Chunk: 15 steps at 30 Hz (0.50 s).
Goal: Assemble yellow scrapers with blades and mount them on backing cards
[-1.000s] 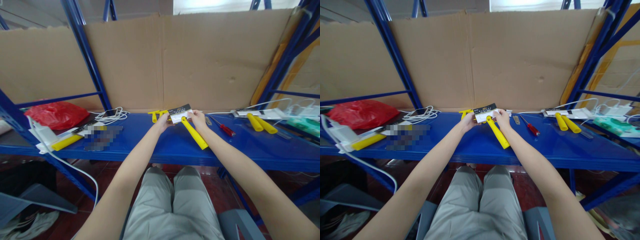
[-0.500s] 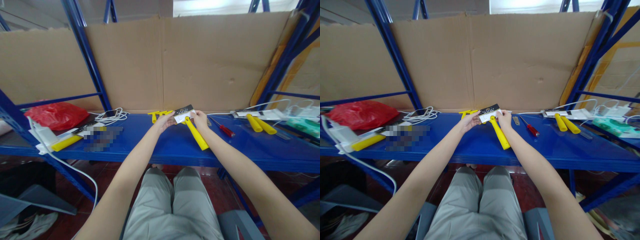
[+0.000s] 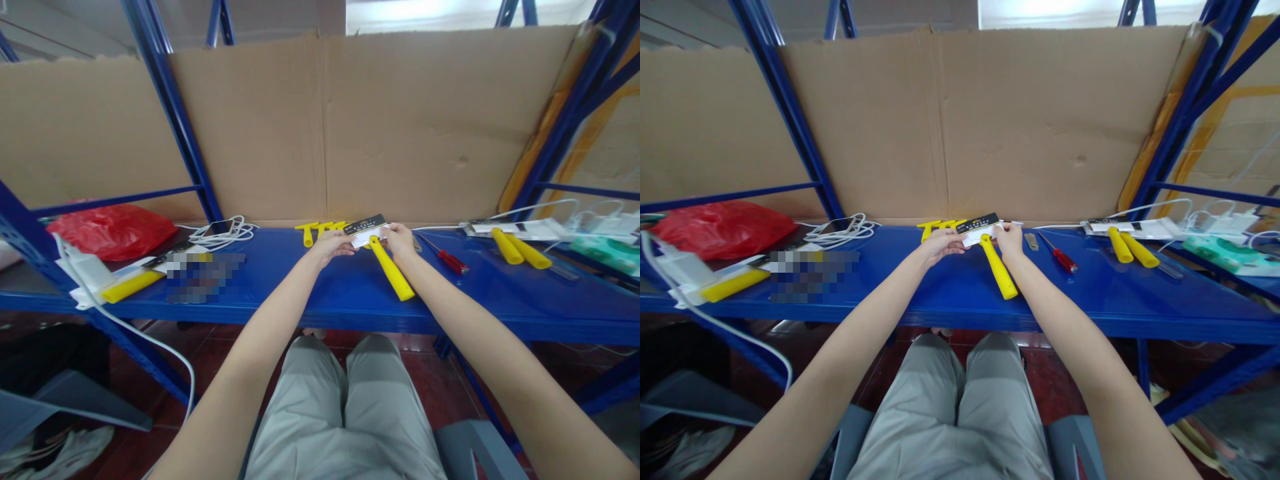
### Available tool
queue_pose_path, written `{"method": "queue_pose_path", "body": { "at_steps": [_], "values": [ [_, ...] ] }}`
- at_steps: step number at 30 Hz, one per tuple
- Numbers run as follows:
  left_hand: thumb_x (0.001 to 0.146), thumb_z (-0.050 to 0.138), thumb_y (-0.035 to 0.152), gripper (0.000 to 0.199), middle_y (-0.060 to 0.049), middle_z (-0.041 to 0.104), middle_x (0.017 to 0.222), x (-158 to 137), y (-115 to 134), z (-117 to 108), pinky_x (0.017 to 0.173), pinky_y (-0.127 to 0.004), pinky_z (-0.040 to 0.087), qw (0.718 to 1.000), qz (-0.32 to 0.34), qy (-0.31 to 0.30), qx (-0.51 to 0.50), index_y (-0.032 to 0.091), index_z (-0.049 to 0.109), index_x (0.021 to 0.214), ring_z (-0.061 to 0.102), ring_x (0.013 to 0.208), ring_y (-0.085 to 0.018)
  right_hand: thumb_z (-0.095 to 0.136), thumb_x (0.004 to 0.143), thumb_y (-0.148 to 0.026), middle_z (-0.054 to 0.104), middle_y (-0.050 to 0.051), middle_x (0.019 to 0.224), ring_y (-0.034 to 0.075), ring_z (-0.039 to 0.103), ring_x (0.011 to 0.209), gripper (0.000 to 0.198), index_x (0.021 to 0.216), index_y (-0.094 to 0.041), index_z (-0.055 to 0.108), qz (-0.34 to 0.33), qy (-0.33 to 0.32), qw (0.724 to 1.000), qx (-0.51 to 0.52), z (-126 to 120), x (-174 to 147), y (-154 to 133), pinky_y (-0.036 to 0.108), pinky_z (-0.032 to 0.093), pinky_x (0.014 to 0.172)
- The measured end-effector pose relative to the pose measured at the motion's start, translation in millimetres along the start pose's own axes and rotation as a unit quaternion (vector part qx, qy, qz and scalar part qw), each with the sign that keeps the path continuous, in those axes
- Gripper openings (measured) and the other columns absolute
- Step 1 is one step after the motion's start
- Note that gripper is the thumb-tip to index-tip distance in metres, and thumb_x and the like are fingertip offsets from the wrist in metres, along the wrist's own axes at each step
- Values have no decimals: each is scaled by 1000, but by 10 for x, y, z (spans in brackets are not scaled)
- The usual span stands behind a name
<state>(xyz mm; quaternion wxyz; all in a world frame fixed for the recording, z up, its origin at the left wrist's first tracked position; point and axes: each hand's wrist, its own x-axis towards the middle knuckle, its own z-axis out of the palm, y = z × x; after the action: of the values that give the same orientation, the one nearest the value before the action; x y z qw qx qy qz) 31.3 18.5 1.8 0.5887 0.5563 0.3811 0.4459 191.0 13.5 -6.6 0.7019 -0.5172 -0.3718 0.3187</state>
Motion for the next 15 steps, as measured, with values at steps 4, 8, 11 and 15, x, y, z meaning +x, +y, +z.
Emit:
{"method": "queue_pose_path", "body": {
  "at_steps": [4,8,11,15],
  "values": [
    [77,62,4,14,-3,66,58,2,15,-5,60,-22,55,1000,-3,22,-2,11,63,88,64,52,-12,55,72,-5,61,-2,57,12,60,54,14,66,-17,55,21,-73,997,13,-3,-11,28,27,55,58],
    [75,61,1,20,-4,66,59,5,34,-9,66,-28,57,998,-17,58,-12,10,64,94,65,55,-14,51,78,-8,66,1,66,14,64,64,13,73,-17,58,3,-152,988,6,-3,-39,25,29,56,68],
    [76,60,1,21,-5,65,61,12,39,-5,67,-29,57,996,-23,75,-33,9,63,94,66,57,-15,47,82,-11,67,2,72,14,65,69,15,74,-18,58,5,-169,986,11,-8,-82,-14,28,55,71],
    [78,60,3,20,-5,65,65,31,40,2,67,-31,57,994,-33,100,-36,11,62,96,66,61,-16,47,84,-16,69,5,86,16,65,80,12,84,-19,59,1,-195,981,-1,-13,-113,-26,31,54,76]
  ]
}}
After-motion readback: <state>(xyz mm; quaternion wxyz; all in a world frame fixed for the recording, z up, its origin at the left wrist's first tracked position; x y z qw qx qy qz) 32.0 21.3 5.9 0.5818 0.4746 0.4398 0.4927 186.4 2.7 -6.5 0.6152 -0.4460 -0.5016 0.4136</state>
